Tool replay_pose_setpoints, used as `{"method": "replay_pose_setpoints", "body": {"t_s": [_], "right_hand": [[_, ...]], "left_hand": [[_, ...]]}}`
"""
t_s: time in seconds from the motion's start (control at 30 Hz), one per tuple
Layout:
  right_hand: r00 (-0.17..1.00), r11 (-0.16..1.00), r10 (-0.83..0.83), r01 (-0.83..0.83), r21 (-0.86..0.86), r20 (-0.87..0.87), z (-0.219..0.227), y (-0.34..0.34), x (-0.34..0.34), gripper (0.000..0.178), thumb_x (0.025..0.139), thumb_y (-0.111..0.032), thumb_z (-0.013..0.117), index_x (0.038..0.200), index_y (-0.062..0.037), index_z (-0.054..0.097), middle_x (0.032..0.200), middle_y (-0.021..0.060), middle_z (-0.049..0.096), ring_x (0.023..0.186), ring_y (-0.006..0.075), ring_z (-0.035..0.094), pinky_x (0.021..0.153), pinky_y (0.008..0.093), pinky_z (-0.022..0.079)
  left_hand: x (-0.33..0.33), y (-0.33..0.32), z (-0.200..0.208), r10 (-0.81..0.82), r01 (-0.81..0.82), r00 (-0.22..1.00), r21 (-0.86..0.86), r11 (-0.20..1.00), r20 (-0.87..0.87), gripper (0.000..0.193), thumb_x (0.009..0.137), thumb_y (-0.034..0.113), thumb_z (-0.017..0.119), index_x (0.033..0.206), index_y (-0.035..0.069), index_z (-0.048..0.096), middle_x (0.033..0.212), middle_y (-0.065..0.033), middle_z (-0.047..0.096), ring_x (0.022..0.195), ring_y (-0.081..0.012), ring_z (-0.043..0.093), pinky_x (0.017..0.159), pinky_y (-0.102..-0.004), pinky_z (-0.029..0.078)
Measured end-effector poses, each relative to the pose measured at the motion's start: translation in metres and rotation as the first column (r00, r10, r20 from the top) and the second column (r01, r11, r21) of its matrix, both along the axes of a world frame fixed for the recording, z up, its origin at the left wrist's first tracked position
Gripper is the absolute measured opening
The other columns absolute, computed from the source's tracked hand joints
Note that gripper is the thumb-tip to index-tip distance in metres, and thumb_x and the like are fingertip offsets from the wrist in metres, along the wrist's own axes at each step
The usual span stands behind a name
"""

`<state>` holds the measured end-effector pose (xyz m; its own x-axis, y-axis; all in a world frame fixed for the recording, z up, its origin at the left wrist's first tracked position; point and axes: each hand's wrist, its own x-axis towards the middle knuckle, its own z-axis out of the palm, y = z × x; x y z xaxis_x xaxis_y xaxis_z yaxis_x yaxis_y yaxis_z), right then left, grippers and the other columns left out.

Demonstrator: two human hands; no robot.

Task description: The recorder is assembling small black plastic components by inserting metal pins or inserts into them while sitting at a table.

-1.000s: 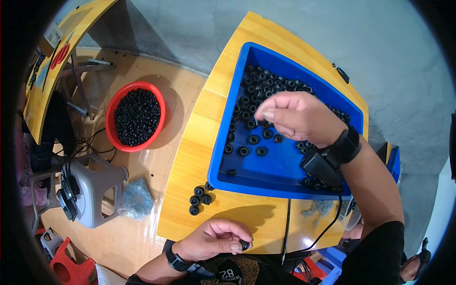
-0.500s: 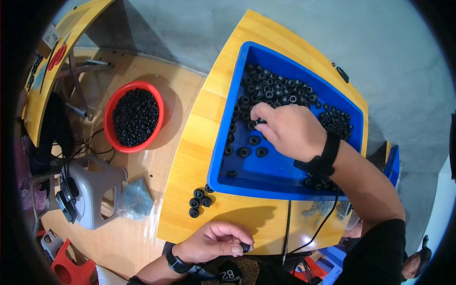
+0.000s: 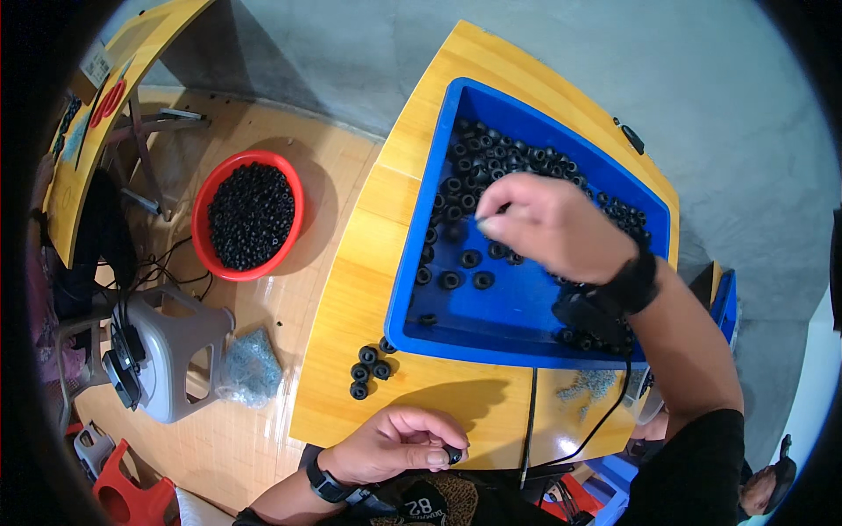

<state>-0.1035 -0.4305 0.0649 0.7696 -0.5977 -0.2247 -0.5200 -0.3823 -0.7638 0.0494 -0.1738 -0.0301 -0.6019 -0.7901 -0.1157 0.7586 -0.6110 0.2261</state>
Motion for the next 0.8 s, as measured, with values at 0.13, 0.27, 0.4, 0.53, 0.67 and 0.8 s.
{"method": "replay_pose_setpoints", "body": {"t_s": [0.13, 0.27, 0.4, 0.53, 0.67, 0.8], "right_hand": [[0.916, 0.647, -0.351, 0.085, 0.758, 0.197, 0.023, -0.002, -0.017, 0.019, 0.092, -0.017, 0.052, 0.101, -0.0003, 0.051, 0.055, 0.0014, 0.045, 0.043, 0.0089, 0.041, 0.036, 0.0195, 0.028], [0.851, 0.418, -0.414, -0.138, 0.898, 0.324, 0.004, -0.005, -0.028, 0.023, 0.090, -0.020, 0.046, 0.097, 0.0006, 0.053, 0.059, 0.0084, 0.049, 0.044, 0.0123, 0.045, 0.036, 0.0205, 0.030], [0.927, 0.467, -0.272, -0.107, 0.878, 0.258, 0.000, 0.001, -0.011, 0.029, 0.087, -0.026, 0.052, 0.085, 0.0017, 0.059, 0.064, 0.0097, 0.056, 0.048, 0.0118, 0.047, 0.038, 0.0191, 0.032], [0.995, 0.615, -0.098, 0.083, 0.784, -0.029, 0.010, 0.002, 0.000, 0.022, 0.090, -0.020, 0.053, 0.090, 0.0010, 0.060, 0.066, 0.0027, 0.054, 0.051, 0.0080, 0.043, 0.042, 0.0208, 0.032], [0.992, 0.892, 0.118, -0.081, 0.445, -0.055, -0.012, 0.003, 0.016, 0.020, 0.092, -0.017, 0.051, 0.094, -0.0004, 0.062, 0.066, -0.0008, 0.052, 0.056, 0.0067, 0.046, 0.050, 0.0230, 0.038], [0.954, 0.964, 0.251, -0.232, 0.126, -0.164, -0.017, 0.002, 0.016, 0.015, 0.088, -0.012, 0.052, 0.091, -0.0009, 0.061, 0.071, 0.0088, 0.060, 0.064, 0.0207, 0.058, 0.062, 0.0325, 0.046]], "left_hand": [[0.001, 0.001, 0.000, -0.016, 0.016, 1.000, -0.004, 1.000, -0.016, 0.023, 0.088, 0.000, 0.060, 0.111, -0.001, 0.060, 0.106, -0.0079, 0.062, 0.090, -0.0098, 0.060, 0.079, -0.0222, 0.049], [-0.001, -0.001, 0.010, 0.010, -0.013, 0.995, 0.040, 0.999, 0.096, 0.020, 0.085, 0.006, 0.065, 0.103, -0.002, 0.063, 0.095, -0.0163, 0.061, 0.082, -0.0187, 0.058, 0.071, -0.0260, 0.048], [0.000, 0.002, 0.010, 0.036, -0.041, 0.994, 0.047, 0.998, 0.100, 0.020, 0.084, 0.005, 0.065, 0.103, -0.001, 0.064, 0.094, -0.0169, 0.061, 0.081, -0.0189, 0.057, 0.070, -0.0262, 0.048], [-0.001, 0.002, 0.009, 0.015, -0.023, 0.994, 0.080, 0.997, 0.104, 0.020, 0.083, 0.006, 0.066, 0.102, -0.001, 0.064, 0.092, -0.0169, 0.061, 0.079, -0.0191, 0.057, 0.069, -0.0265, 0.047], [-0.005, -0.001, 0.011, 0.063, -0.066, 0.991, 0.025, 0.998, 0.118, 0.019, 0.083, 0.007, 0.067, 0.100, -0.001, 0.064, 0.090, -0.0165, 0.061, 0.078, -0.0193, 0.057, 0.068, -0.0269, 0.046], [-0.003, -0.001, 0.003, 0.081, -0.081, 0.997, 0.011, 0.997, 0.015, 0.020, 0.083, 0.005, 0.066, 0.102, -0.002, 0.063, 0.096, -0.0147, 0.061, 0.085, -0.0185, 0.058, 0.072, -0.0263, 0.048]]}}
